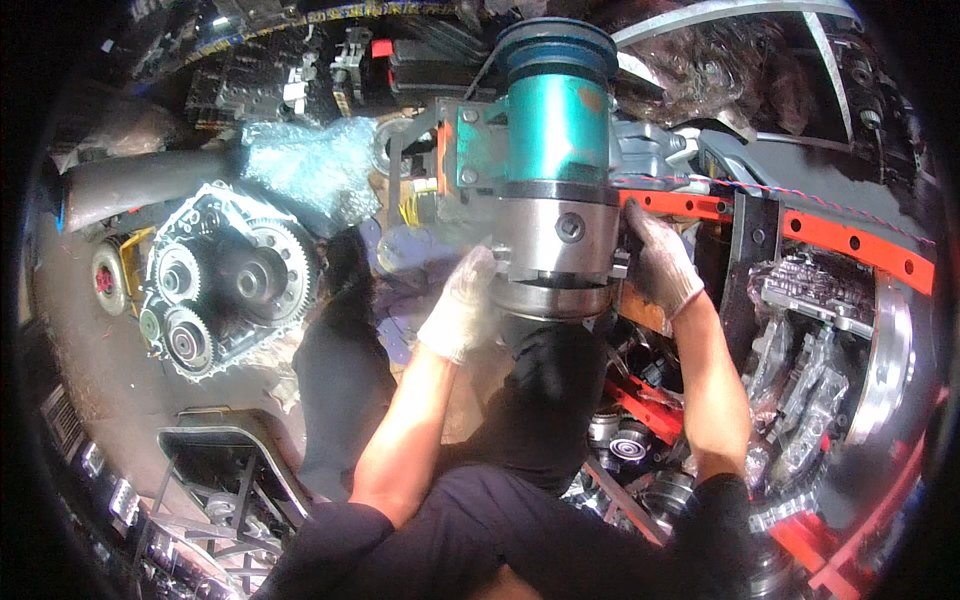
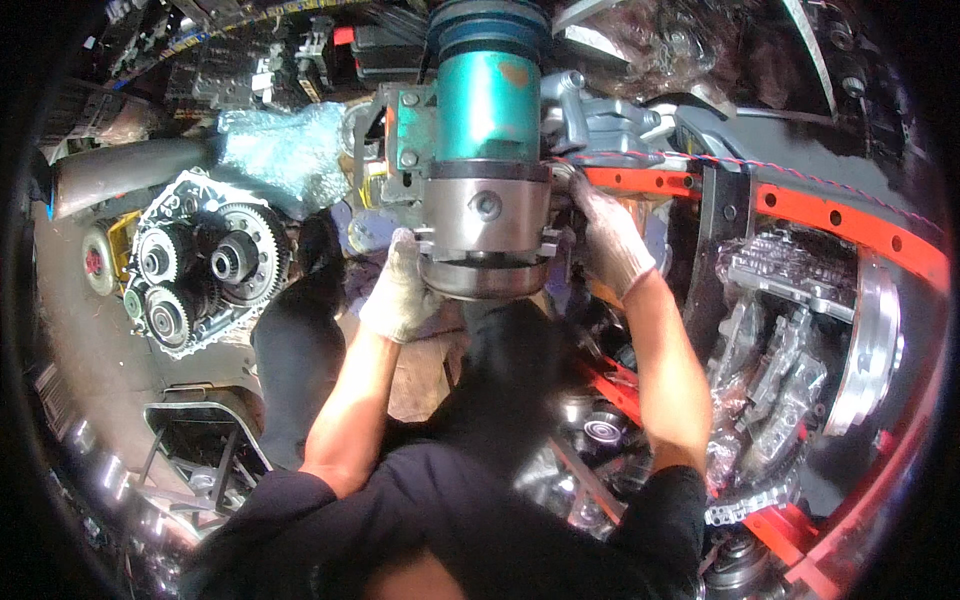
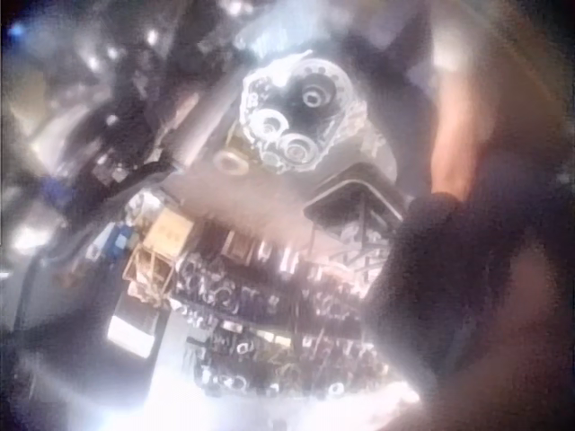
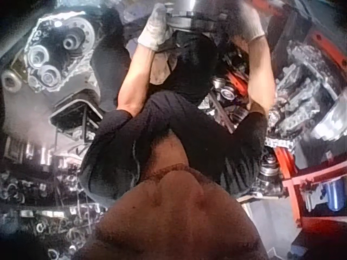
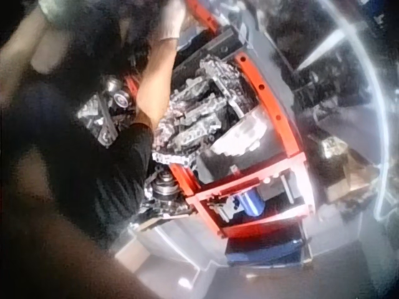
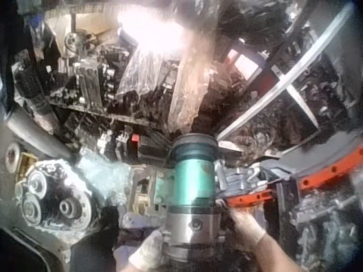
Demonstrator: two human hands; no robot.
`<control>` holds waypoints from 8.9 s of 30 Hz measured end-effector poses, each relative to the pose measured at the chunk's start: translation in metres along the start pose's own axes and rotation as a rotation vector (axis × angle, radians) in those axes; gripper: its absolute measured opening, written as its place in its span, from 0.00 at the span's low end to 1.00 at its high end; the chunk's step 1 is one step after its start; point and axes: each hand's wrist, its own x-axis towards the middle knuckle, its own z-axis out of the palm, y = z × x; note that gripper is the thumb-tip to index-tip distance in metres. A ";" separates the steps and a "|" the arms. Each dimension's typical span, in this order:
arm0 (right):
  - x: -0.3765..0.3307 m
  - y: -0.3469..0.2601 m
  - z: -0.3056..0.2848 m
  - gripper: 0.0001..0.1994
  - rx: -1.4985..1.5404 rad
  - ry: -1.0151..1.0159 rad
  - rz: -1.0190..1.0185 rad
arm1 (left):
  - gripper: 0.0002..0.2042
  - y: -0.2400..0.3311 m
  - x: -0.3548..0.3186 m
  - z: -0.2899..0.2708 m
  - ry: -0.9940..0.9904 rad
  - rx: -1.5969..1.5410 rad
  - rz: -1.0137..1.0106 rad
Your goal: The person uses a T-handle wrench to tighten a bolt on a cylindrical metal component attached to a green motor. They rotate the component and reposition the wrench multiple times to secure the assembly.
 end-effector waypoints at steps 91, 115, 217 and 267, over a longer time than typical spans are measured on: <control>-0.011 -0.023 0.025 0.08 -0.889 0.421 -1.185 | 0.37 0.038 -0.024 0.038 0.563 0.541 0.415; 0.017 0.013 0.011 0.11 -0.852 0.394 -1.292 | 0.25 0.031 -0.023 0.035 0.326 0.317 0.434; 0.054 0.018 -0.005 0.09 0.413 0.244 -0.451 | 0.41 0.045 -0.021 0.052 0.257 -0.016 0.071; -0.011 0.027 -0.022 0.18 -0.857 0.282 -1.434 | 0.37 0.037 0.004 0.025 0.194 -0.072 0.144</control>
